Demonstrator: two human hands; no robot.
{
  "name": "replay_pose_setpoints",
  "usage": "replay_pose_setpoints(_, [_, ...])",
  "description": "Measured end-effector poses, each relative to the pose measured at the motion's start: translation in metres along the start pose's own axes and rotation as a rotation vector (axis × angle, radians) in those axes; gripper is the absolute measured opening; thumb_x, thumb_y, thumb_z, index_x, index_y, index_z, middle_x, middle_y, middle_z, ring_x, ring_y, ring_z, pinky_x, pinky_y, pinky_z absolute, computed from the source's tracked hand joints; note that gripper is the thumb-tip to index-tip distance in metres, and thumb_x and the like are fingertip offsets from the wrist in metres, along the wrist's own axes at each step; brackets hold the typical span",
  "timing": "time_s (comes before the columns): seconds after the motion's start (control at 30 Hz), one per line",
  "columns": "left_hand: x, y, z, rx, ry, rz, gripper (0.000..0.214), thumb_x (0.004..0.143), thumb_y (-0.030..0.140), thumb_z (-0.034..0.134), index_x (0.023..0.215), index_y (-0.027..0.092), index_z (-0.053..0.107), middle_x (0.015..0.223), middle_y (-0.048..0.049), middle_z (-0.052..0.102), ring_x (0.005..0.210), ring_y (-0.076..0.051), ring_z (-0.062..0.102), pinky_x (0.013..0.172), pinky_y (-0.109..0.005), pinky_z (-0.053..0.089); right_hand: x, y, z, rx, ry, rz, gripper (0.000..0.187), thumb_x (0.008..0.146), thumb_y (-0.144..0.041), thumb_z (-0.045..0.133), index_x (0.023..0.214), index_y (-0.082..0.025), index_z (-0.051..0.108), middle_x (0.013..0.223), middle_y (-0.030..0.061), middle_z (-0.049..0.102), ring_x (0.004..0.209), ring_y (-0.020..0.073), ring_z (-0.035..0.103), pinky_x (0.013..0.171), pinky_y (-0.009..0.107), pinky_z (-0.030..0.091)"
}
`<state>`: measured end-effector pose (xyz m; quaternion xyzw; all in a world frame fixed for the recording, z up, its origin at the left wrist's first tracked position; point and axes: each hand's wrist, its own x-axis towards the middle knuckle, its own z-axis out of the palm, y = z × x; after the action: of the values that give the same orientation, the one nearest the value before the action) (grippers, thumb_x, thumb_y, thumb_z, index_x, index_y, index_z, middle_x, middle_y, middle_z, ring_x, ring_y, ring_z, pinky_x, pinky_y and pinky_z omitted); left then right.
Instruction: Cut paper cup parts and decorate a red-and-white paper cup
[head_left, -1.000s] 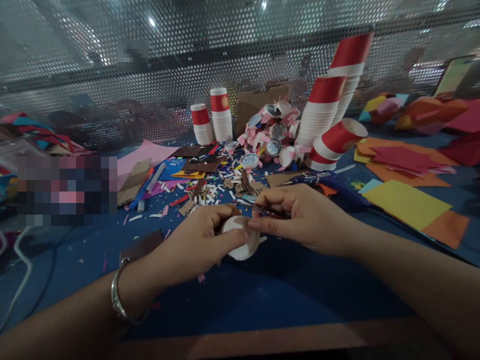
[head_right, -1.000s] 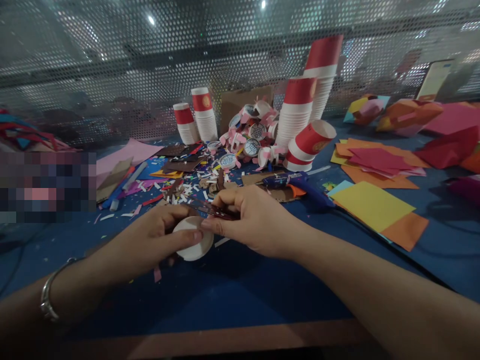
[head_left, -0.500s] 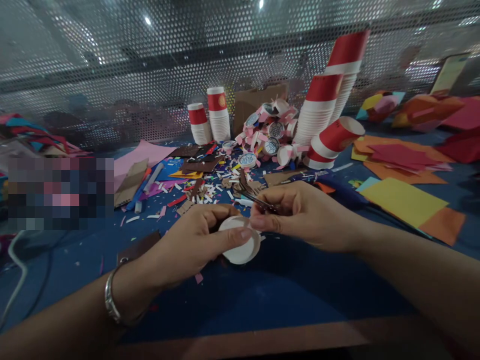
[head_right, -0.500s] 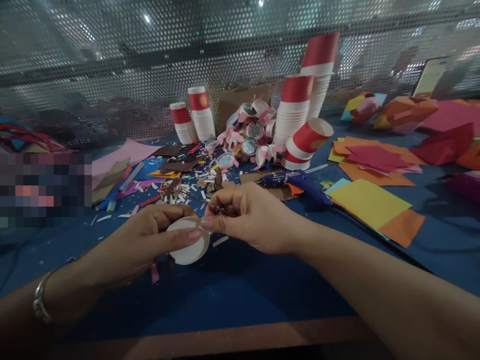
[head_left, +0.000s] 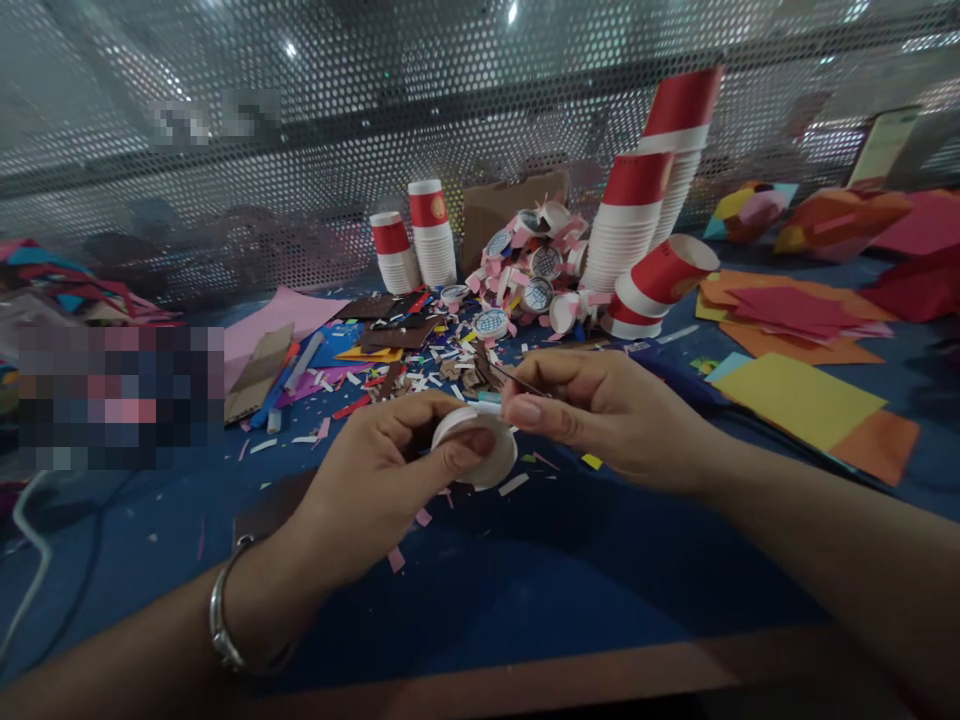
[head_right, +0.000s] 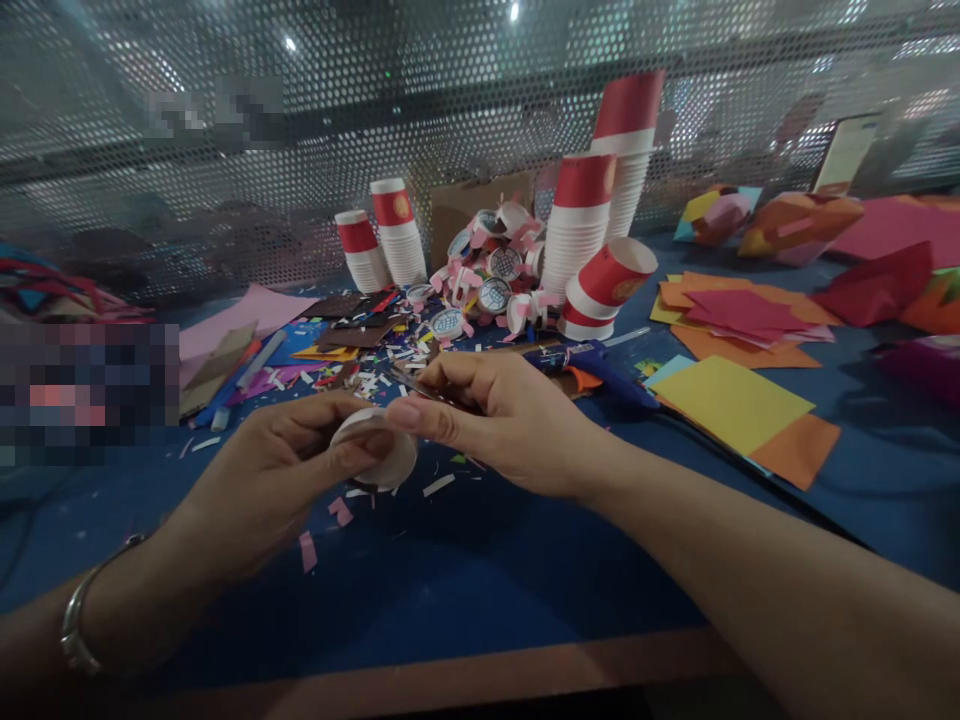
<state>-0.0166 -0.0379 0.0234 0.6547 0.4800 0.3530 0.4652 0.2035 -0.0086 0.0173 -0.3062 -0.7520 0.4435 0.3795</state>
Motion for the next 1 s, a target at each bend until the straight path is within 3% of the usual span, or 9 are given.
replay_pose_setpoints(0.13, [0.002, 0.001, -0.003, -0.016, 0.078, 0.087, 0.026, 0.083, 0.042, 0.081, 0.088, 0.017, 0.076, 0.077, -0.0018, 0.072, 0.066, -0.013, 0.065, 0.06, -0.021, 0.055, -0.003, 0.002, 0.001, -0.176, 0.031, -0.079, 0.04, 0.102, -0.052, 0.057, 0.083, -0.017, 0.064, 0.073, -0.0032, 0.05, 0.067, 0.01, 0.046, 0.06, 0.026, 0.034])
replay_pose_setpoints(0.4, [-0.004, -0.001, -0.003, 0.094, 0.144, 0.135, 0.021, 0.086, 0.042, 0.079, 0.092, 0.021, 0.078, 0.081, -0.0011, 0.073, 0.069, -0.012, 0.066, 0.063, -0.02, 0.057, -0.007, 0.0, 0.005, -0.335, 0.005, -0.082, 0.039, 0.102, -0.051, 0.057, 0.094, -0.015, 0.069, 0.072, -0.0028, 0.056, 0.064, 0.0102, 0.051, 0.059, 0.025, 0.036])
replay_pose_setpoints(0.77, [-0.011, 0.005, 0.001, 0.138, 0.09, 0.116, 0.014, 0.085, 0.033, 0.074, 0.083, 0.019, 0.076, 0.073, -0.0042, 0.075, 0.063, -0.016, 0.067, 0.053, -0.022, 0.052, -0.012, 0.001, 0.01, -0.443, 0.078, -0.268, 0.033, 0.1, -0.043, 0.063, 0.082, -0.016, 0.062, 0.064, -0.006, 0.049, 0.054, 0.0058, 0.043, 0.052, 0.023, 0.03])
replay_pose_setpoints(1.0, [-0.01, 0.004, -0.006, 0.127, 0.027, 0.089, 0.022, 0.088, 0.041, 0.076, 0.081, 0.019, 0.075, 0.068, -0.0007, 0.068, 0.06, -0.012, 0.06, 0.053, -0.02, 0.047, -0.012, -0.001, 0.011, -0.472, 0.071, -0.257, 0.037, 0.102, -0.042, 0.061, 0.075, -0.018, 0.055, 0.062, -0.0056, 0.047, 0.052, 0.0063, 0.04, 0.052, 0.024, 0.028])
